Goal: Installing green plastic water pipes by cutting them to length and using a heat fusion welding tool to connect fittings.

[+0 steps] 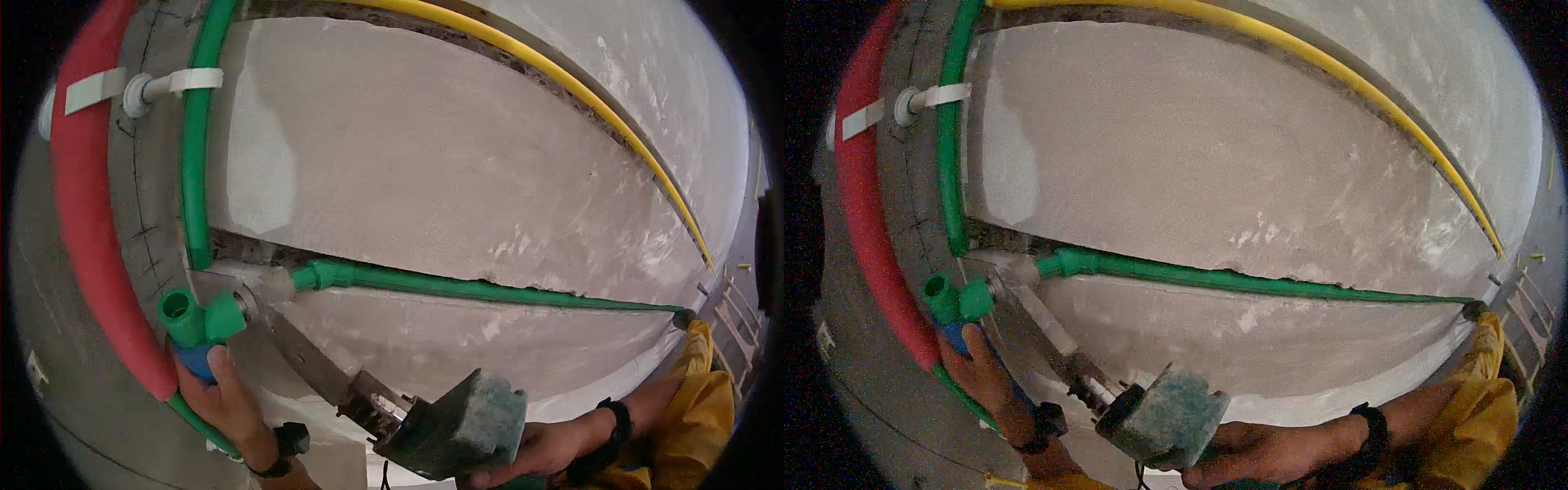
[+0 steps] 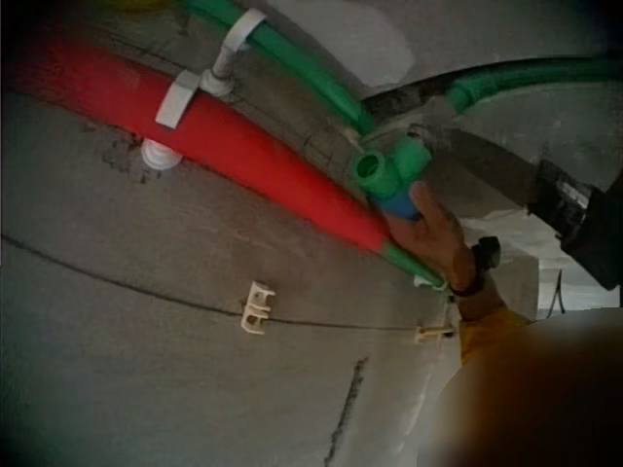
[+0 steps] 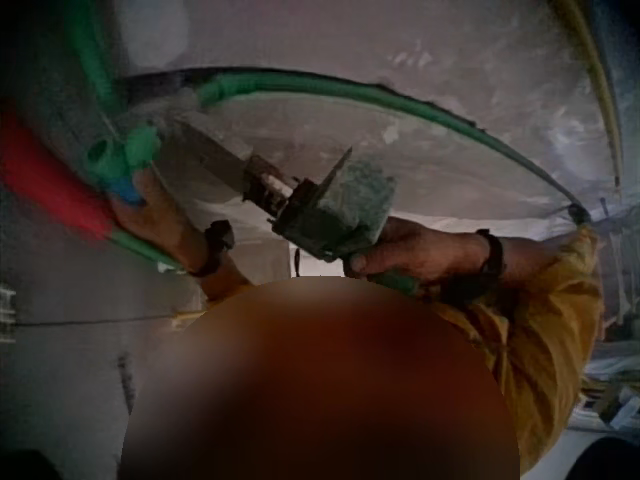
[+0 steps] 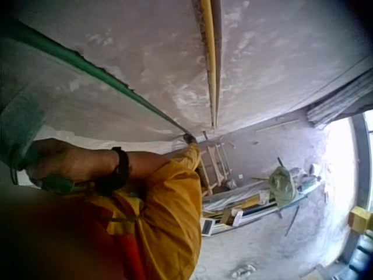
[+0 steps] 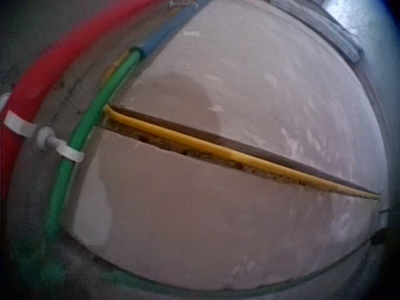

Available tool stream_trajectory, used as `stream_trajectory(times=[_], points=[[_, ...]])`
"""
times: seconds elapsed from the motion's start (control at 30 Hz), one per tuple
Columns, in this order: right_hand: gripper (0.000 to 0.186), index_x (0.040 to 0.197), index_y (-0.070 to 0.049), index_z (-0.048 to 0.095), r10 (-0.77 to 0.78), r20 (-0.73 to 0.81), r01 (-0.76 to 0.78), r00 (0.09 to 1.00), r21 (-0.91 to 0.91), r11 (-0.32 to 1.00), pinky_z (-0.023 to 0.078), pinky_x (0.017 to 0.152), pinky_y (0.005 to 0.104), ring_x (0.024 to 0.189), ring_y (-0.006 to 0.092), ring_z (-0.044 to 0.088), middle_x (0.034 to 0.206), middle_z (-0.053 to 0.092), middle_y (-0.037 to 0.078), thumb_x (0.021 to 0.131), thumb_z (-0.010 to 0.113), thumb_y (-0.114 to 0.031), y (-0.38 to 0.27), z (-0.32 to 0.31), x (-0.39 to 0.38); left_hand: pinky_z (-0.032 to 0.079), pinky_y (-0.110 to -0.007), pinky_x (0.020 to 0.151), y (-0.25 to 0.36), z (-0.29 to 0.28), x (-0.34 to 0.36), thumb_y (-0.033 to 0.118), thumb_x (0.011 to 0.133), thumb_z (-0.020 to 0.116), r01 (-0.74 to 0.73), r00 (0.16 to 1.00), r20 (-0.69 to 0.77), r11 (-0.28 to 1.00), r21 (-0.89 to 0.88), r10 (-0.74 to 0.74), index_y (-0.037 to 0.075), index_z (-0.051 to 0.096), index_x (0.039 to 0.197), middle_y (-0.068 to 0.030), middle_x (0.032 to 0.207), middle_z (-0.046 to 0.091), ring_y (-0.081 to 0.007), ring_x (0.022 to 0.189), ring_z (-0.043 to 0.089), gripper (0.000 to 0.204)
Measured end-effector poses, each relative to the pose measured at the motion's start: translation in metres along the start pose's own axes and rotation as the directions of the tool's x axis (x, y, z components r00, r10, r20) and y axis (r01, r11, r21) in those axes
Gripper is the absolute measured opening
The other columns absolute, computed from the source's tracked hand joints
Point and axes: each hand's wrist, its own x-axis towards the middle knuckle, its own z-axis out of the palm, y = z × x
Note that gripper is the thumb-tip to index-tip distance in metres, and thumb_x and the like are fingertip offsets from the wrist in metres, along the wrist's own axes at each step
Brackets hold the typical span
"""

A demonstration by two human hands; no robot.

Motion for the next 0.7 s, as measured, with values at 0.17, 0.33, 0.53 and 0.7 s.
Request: stream_trajectory(times=[0.17, 0.33, 0.53, 0.7], points=[[0.021, 0.113, -0.008, 0.056, -0.017, 0.084, -0.004, 0.996, 0.234, 0.972, 0.047, 0.061, 0.0266, 0.070, 0.0108, 0.055, 0.084, 0.057, 0.002, 0.096, 0.054, -0.021, -0.001, -0.001, -0.005, 0.040, -0.029, 0.089, 0.001, 0.002, -0.003, 0.022, 0.092, 0.057, 0.035, 0.998, -0.053, 0.999, -0.021, -0.036, -0.006, 0.046, 0.125, -0.0096, 0.110, 0.056, -0.0171, 0.097, 0.051, 0.045], [0.026, 0.118, -0.006, 0.055, 0.214, 0.029, -0.212, 0.976, -0.050, 0.976, 0.049, 0.072, 0.0307, 0.083, 0.0155, 0.059, 0.098, 0.061, 0.007, 0.096, 0.054, -0.020, -0.022, 0.000, -0.006, 0.041, -0.031, 0.090, -0.006, -0.003, 0.002, 0.025, 0.095, 0.054, -0.042, 0.998, -0.036, 0.996, 0.079, 0.045, -0.006, 0.043, 0.128, -0.0123, 0.117, 0.053, -0.0192, 0.100, 0.051, 0.047], [0.028, 0.120, -0.005, 0.054, 0.128, 0.034, -0.128, 0.991, 0.001, 0.992, 0.048, 0.077, 0.0317, 0.090, 0.0173, 0.058, 0.104, 0.060, 0.008, 0.095, 0.055, -0.019, 0.001, -0.001, -0.004, 0.039, -0.034, 0.095, -0.013, 0.011, 0.013, 0.030, 0.097, 0.048, -0.216, 0.971, -0.066, 0.961, 0.175, 0.231, -0.006, 0.034, 0.136, -0.0167, 0.127, 0.045, -0.0227, 0.111, 0.047, 0.054], [0.030, 0.122, -0.005, 0.054, 0.048, 0.061, -0.049, 0.997, 0.011, 0.999, 0.046, 0.081, 0.0326, 0.096, 0.0187, 0.056, 0.109, 0.059, 0.009, 0.094, 0.056, -0.018, -0.005, -0.002, 0.018, 0.037, -0.035, 0.096, -0.004, 0.005, 0.018, 0.035, 0.095, 0.049, -0.213, 0.974, -0.010, 0.930, 0.300, 0.226, -0.006, 0.034, 0.136, -0.0172, 0.129, 0.044, -0.0247, 0.112, 0.046, 0.059]])
